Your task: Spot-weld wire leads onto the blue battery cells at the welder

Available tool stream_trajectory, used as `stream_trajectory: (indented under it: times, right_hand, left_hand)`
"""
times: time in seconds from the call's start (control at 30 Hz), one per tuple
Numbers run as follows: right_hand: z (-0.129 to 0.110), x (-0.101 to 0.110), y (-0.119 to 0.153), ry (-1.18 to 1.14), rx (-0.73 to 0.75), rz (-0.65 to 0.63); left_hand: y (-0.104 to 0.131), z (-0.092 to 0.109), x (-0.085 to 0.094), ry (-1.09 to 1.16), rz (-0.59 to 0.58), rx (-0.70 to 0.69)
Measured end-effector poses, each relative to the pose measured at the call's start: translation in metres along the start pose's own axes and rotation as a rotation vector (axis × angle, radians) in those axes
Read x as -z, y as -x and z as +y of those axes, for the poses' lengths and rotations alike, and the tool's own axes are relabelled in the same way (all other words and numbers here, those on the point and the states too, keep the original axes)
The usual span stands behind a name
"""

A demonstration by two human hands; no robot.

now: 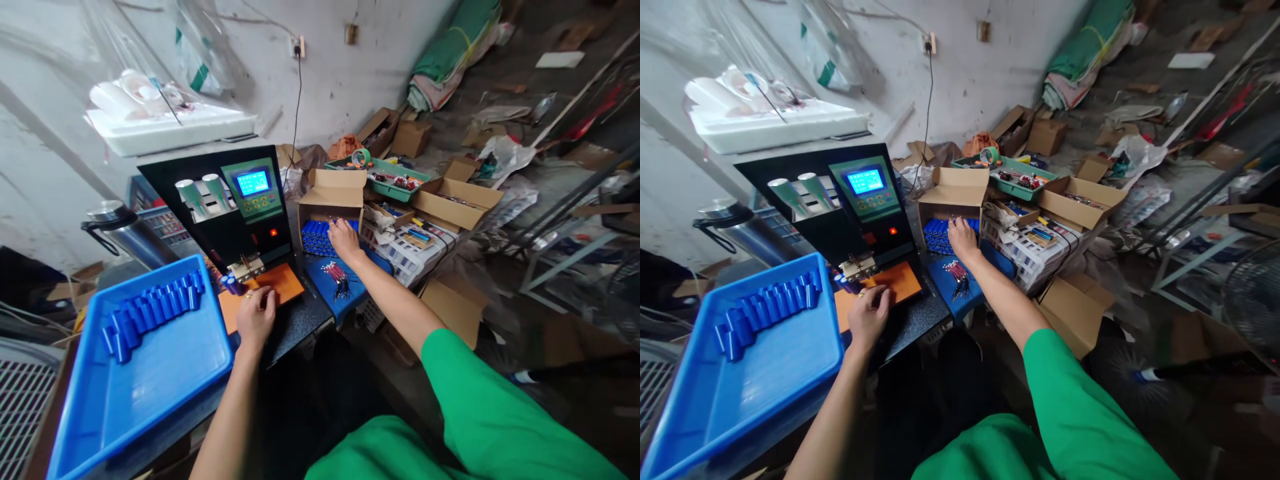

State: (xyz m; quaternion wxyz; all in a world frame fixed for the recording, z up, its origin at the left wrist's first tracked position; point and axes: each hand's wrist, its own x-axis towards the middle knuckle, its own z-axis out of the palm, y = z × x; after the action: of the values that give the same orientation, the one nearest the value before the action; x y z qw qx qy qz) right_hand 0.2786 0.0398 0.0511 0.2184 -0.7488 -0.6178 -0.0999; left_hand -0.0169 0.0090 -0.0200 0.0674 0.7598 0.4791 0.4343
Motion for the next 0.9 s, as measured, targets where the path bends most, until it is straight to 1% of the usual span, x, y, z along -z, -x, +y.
stream_trajectory:
  times: [0.07,0.13,0.3,0.4,0.47,0.57,0.6,0.63,0.67,0.73,0.8,0.9]
  right_hand:
    - [-0.002,-0.001,-0.007,0.079,-0.032,-0.102]
    - [-0.005,-0.003,-0.012,0.112,-0.062,-0.168]
    - [-0.001,-0.003,-0.029,0.121,-0.085,-0.235]
    - [0.006,0.0,-0.031,0.111,-0.084,-0.242]
    - [0.011,0.001,-0.022,0.083,-0.056,-0.189]
    - [0.019,-0.002,0.004,-0.038,0.016,-0.043]
    - [0.023,-0.006,0.013,-0.093,0.019,-0.022]
    - [0.026,-0.011,0.022,-0.147,0.0,-0.033]
    - [0.03,-0.018,0.029,-0.201,-0.032,-0.078]
    - [0.035,-0.031,0.038,-0.299,-0.102,-0.209]
    - [0.036,-0.044,0.04,-0.364,-0.129,-0.308]
    - [0.027,-0.055,0.036,-0.367,-0.099,-0.362]
  left_hand:
    - [0.001,-0.001,0.0,-0.006,0.003,-0.006]
    - [0.001,-0.002,0.0,-0.005,0.003,-0.008]
    - [0.0,0.001,-0.001,0.006,-0.007,0.006]
    - [-0.001,0.004,-0.002,0.013,-0.017,0.015]
    - [-0.001,0.006,-0.002,0.014,-0.023,0.027]
    - [-0.001,0.007,-0.003,0.017,-0.031,0.048]
    - [-0.001,0.007,-0.004,0.016,-0.031,0.05]
    - [-0.001,0.007,-0.004,0.012,-0.03,0.05]
    - [-0.001,0.007,-0.005,0.005,-0.027,0.049]
    - [-0.001,0.006,-0.006,-0.01,-0.021,0.048]
    - [-0.001,0.006,-0.007,-0.019,-0.021,0.048]
    - [-0.001,0.006,-0.007,-0.019,-0.025,0.046]
